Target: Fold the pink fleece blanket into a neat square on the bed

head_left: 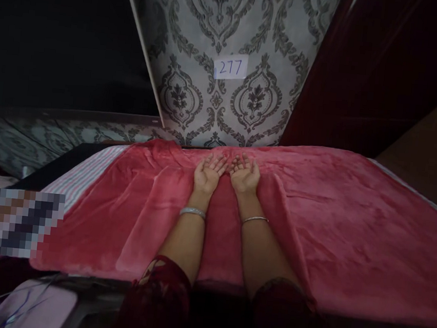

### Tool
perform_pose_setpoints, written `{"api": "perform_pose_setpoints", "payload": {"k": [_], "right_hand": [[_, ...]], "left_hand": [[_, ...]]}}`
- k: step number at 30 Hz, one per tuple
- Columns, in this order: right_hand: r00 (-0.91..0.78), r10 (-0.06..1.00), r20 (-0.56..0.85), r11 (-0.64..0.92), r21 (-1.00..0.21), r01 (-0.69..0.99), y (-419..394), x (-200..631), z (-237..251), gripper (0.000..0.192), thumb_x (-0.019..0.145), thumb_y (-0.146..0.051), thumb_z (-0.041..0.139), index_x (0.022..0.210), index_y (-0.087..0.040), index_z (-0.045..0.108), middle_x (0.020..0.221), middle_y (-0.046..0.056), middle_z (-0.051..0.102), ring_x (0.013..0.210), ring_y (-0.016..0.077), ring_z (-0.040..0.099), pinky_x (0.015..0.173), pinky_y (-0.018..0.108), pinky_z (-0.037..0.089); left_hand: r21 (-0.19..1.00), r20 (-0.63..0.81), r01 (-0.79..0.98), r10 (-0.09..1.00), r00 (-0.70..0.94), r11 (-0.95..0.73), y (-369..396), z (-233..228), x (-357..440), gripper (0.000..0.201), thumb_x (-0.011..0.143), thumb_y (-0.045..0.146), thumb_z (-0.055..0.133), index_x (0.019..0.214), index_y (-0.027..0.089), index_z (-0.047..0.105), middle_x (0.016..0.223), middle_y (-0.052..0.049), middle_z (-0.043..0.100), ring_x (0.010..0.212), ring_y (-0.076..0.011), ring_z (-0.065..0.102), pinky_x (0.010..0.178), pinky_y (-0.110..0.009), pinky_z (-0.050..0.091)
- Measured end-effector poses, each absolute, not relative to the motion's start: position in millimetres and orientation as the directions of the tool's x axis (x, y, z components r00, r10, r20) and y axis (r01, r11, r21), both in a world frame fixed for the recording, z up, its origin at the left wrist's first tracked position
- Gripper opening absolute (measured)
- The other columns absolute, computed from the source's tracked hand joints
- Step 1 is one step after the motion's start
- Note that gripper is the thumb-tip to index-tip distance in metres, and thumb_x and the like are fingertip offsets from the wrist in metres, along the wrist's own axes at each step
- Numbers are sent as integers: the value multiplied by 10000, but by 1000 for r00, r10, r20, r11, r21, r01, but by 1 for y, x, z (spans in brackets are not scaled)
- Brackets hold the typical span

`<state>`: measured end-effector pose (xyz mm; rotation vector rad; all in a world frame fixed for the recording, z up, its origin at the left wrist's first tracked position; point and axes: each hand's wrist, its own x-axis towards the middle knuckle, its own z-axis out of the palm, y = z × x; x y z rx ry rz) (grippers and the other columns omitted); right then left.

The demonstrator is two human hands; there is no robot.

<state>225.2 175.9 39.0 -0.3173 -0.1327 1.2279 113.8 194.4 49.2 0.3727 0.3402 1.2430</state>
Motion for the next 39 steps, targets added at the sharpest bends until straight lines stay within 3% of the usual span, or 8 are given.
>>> {"api": "perform_pose_setpoints", "payload": {"k": [8,14,23,28,33,39], "right_hand": [[307,951,-46,277,-322,-905,181,228,38,325,959,-422,379,970,-207,623,841,33,660,733,138,619,644,260,547],[315,947,-56,280,-331,-901,178,224,39,331,970,-395,353,952,-202,622,833,39,657,729,136,625,637,257,548],[437,865,-248,327,-382,-864,189,220,68,270,951,-375,341,854,-220,539,721,-4,603,584,109,575,511,206,492],[476,834,-278,374,-350,-859,214,191,88,257,949,-380,332,860,-234,524,683,-25,574,539,97,543,479,184,455],[472,817,-332,380,-305,-873,217,172,63,266,950,-343,321,855,-223,538,678,-24,567,536,92,538,470,173,434],[419,873,-249,351,-274,-895,219,180,41,299,940,-420,355,902,-219,573,749,7,620,599,117,573,511,216,478]], "left_hand": [[459,-56,-847,960,275,270,198,51,116,214,898,306,480,952,151,617,1246,-197,645,1239,-303,598,1018,-492,480],[445,-54,-854,960,275,270,196,52,115,233,919,295,432,935,150,613,1167,-189,666,1210,-303,618,976,-486,513],[364,-290,-879,934,207,308,200,86,108,161,897,250,421,916,164,556,1209,-191,639,1240,-304,599,906,-433,571],[433,-232,-865,959,165,253,217,99,73,151,888,255,453,950,170,562,1188,-188,654,1231,-293,606,926,-449,565],[447,-173,-869,974,149,212,220,69,49,194,906,245,404,940,169,580,1228,-176,652,1234,-272,609,921,-420,566],[490,-78,-843,975,210,221,224,49,49,217,914,236,411,922,162,614,1136,-170,697,1207,-277,629,974,-455,540]]}}
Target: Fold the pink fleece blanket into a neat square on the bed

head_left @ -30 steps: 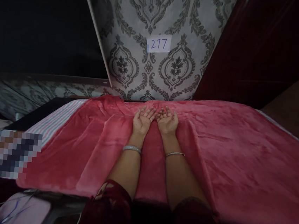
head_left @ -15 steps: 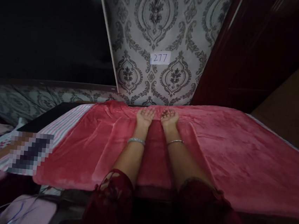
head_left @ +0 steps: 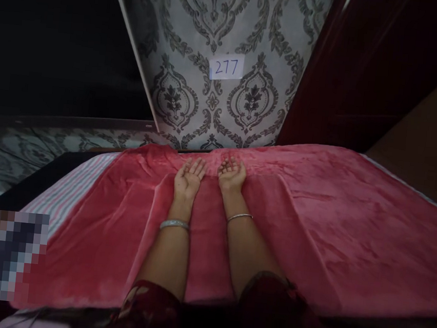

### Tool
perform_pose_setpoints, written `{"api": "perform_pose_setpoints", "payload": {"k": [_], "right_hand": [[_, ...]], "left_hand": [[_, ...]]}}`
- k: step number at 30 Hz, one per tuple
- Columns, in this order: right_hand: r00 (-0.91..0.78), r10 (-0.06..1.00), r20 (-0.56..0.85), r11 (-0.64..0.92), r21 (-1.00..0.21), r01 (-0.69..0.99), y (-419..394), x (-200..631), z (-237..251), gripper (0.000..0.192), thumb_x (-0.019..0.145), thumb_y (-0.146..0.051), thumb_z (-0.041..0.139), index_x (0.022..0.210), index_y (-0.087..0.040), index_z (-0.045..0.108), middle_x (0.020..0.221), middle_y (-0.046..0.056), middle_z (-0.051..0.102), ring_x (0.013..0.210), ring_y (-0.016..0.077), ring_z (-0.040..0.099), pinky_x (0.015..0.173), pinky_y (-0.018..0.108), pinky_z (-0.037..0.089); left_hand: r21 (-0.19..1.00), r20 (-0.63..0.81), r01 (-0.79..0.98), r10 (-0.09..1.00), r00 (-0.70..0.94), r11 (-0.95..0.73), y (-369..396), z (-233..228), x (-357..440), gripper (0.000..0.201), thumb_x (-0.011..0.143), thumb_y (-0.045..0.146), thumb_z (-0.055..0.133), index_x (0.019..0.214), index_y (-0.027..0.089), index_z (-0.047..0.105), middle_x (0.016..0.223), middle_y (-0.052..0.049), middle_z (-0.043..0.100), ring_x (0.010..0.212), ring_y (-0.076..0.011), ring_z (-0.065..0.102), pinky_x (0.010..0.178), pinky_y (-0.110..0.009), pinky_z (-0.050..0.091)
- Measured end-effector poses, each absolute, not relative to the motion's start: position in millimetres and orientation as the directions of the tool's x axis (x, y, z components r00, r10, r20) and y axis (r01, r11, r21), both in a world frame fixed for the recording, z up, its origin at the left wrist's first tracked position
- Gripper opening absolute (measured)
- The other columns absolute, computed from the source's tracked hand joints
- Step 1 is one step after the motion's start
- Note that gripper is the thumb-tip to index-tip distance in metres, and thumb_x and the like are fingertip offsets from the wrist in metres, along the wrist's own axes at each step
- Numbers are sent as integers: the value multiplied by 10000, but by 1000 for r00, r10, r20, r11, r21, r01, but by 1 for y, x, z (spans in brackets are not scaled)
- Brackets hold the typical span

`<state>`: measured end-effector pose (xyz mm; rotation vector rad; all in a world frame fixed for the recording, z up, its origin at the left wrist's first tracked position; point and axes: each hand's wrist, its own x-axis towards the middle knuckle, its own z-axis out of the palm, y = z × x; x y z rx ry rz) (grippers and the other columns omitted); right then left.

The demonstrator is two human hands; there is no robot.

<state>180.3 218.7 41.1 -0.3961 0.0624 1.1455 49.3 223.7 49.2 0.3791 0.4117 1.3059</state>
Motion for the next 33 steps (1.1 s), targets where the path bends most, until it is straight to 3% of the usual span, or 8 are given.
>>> {"api": "perform_pose_setpoints", "payload": {"k": [9,17,20,23,33], "right_hand": [[365,901,-234,313,-230,-921,216,175,49,300,953,-408,357,904,-209,576,745,6,617,596,112,572,521,209,484],[415,900,-135,386,-200,-901,204,193,73,227,919,-381,410,937,-215,564,798,18,639,730,144,643,673,295,570],[489,870,-66,460,-249,-852,186,238,72,223,905,-382,411,947,-220,559,827,28,652,783,158,652,714,329,579],[526,844,-109,467,-333,-819,161,280,63,237,909,-427,409,922,-231,543,827,28,644,779,160,649,703,332,578],[573,814,-95,505,-373,-779,104,317,67,314,944,-367,350,902,-201,613,806,38,679,766,157,667,678,298,571]], "left_hand": [[544,-37,-817,979,202,190,230,48,46,135,833,224,542,898,171,648,1192,-186,683,1216,-282,621,1029,-483,501],[529,-74,-830,984,162,176,224,58,47,141,839,182,482,849,171,622,1172,-187,685,1187,-262,640,978,-449,547],[515,-81,-839,985,153,173,221,61,46,158,857,183,459,862,168,616,1154,-186,687,1159,-246,654,961,-422,559],[524,-74,-835,985,153,169,220,63,45,164,856,183,454,863,171,617,1123,-177,694,1131,-240,665,962,-416,558],[587,-89,-800,992,92,127,216,75,47,91,799,172,509,847,184,585,1071,-153,673,1074,-232,672,972,-443,533]]}}
